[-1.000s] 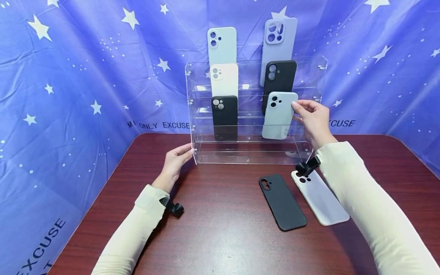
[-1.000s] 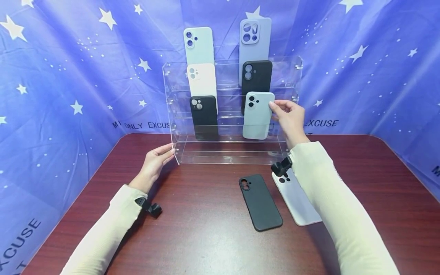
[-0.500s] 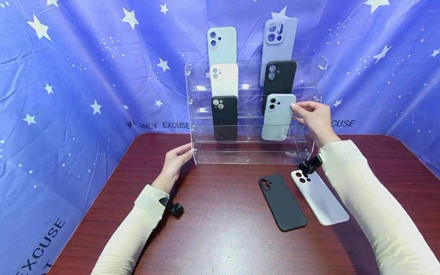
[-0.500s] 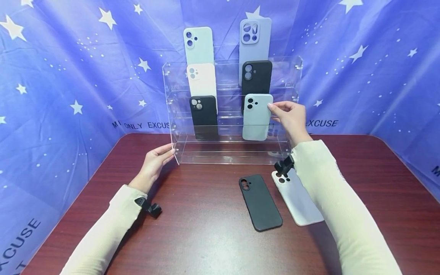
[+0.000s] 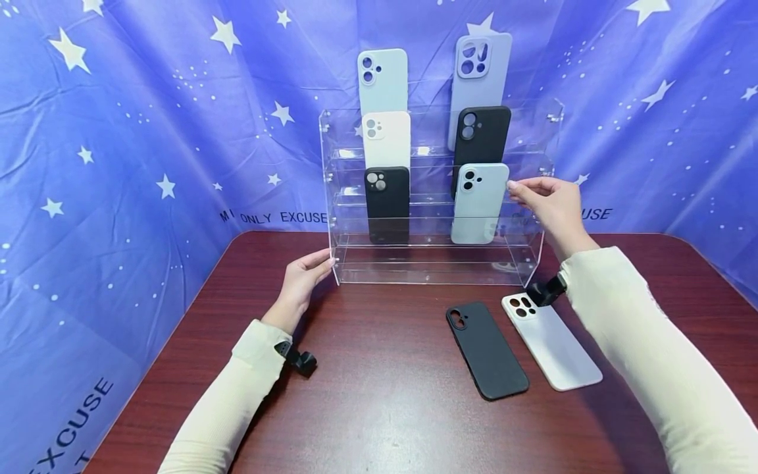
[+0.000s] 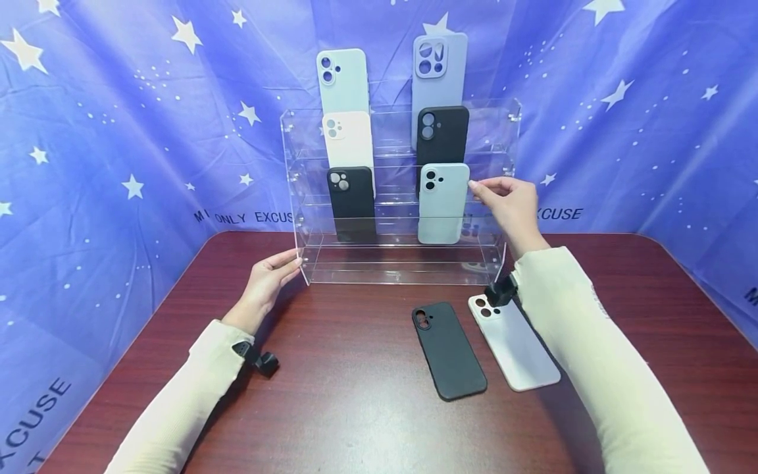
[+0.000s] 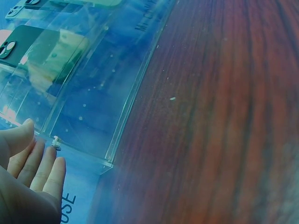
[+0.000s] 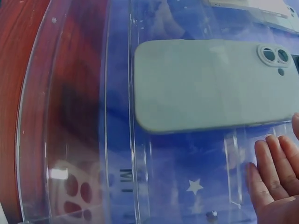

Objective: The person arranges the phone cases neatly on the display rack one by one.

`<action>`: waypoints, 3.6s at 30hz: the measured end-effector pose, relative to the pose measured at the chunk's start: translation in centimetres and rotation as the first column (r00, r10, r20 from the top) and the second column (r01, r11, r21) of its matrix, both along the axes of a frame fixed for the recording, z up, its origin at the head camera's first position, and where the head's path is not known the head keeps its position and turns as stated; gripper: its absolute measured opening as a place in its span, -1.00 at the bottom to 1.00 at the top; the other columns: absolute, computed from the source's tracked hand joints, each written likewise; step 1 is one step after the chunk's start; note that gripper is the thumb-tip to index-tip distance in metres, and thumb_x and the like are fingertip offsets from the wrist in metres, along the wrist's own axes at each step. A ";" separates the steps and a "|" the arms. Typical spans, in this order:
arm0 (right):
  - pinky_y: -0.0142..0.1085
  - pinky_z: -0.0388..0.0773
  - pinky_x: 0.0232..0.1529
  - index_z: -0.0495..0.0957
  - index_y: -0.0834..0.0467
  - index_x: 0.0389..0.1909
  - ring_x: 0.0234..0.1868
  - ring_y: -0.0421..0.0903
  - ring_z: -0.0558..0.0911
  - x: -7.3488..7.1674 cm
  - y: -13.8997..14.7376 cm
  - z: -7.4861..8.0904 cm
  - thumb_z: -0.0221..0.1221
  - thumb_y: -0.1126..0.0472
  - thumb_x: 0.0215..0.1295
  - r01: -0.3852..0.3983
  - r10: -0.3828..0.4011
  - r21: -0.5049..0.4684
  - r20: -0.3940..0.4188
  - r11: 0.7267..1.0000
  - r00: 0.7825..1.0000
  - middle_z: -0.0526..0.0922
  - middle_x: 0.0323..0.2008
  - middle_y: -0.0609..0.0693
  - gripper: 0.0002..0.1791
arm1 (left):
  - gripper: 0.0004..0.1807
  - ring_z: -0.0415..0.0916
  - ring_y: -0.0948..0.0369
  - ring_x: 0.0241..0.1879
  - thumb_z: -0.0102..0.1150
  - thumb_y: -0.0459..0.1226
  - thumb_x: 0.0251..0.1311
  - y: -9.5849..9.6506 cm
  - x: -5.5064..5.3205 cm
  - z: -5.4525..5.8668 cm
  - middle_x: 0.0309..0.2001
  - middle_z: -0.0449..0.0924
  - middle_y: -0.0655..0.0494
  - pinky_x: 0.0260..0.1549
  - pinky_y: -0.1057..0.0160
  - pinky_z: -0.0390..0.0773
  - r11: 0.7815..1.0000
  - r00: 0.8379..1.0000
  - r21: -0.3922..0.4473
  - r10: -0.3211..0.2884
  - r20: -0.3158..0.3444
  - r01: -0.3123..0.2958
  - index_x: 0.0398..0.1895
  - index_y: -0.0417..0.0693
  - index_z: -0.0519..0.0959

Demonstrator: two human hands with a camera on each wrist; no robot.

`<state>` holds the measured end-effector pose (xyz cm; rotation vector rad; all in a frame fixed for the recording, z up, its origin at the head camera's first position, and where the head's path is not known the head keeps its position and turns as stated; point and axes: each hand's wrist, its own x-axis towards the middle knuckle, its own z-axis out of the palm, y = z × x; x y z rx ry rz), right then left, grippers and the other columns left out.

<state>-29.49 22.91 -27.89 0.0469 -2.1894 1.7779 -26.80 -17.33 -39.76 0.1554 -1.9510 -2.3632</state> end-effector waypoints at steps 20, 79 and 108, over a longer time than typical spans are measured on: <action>-0.66 0.43 -0.28 0.57 0.22 -0.03 -0.24 -0.52 0.55 7.7 7.1 -6.8 0.26 0.08 0.22 -0.107 0.082 0.420 0.078 0.901 0.994 0.61 -0.30 -0.52 -0.62 | -0.56 0.60 0.40 -0.29 0.13 -0.54 0.17 0.1 -0.2 0.0 0.08 0.48 -0.29 -0.11 0.38 0.59 1.000 1.000 0.012 -0.013 -0.009 0.013 0.15 -0.48 0.40; -0.23 0.44 -0.39 0.36 0.40 0.20 -0.37 -0.02 0.53 10.9 3.7 -10.2 0.40 0.20 0.00 -0.114 0.120 0.744 0.046 0.659 0.992 0.59 -0.20 0.40 -0.26 | -0.57 0.60 0.40 -0.30 0.15 -0.52 0.16 -0.1 -0.1 0.0 0.11 0.43 -0.35 -0.05 0.30 0.58 1.000 1.000 0.005 0.010 0.009 -0.010 0.13 -0.46 0.43; -0.43 0.64 -0.31 0.53 0.19 -0.22 -0.31 -0.23 0.65 7.3 -2.0 -0.6 0.14 0.48 0.23 -0.391 0.430 -0.438 -0.011 0.809 0.903 0.69 -0.34 -0.04 -0.82 | -0.57 0.61 0.40 -0.32 0.15 -0.53 0.15 0.1 0.1 0.1 -0.04 0.61 -0.17 -0.08 0.31 0.60 1.000 1.000 0.017 0.020 0.010 -0.020 0.13 -0.48 0.42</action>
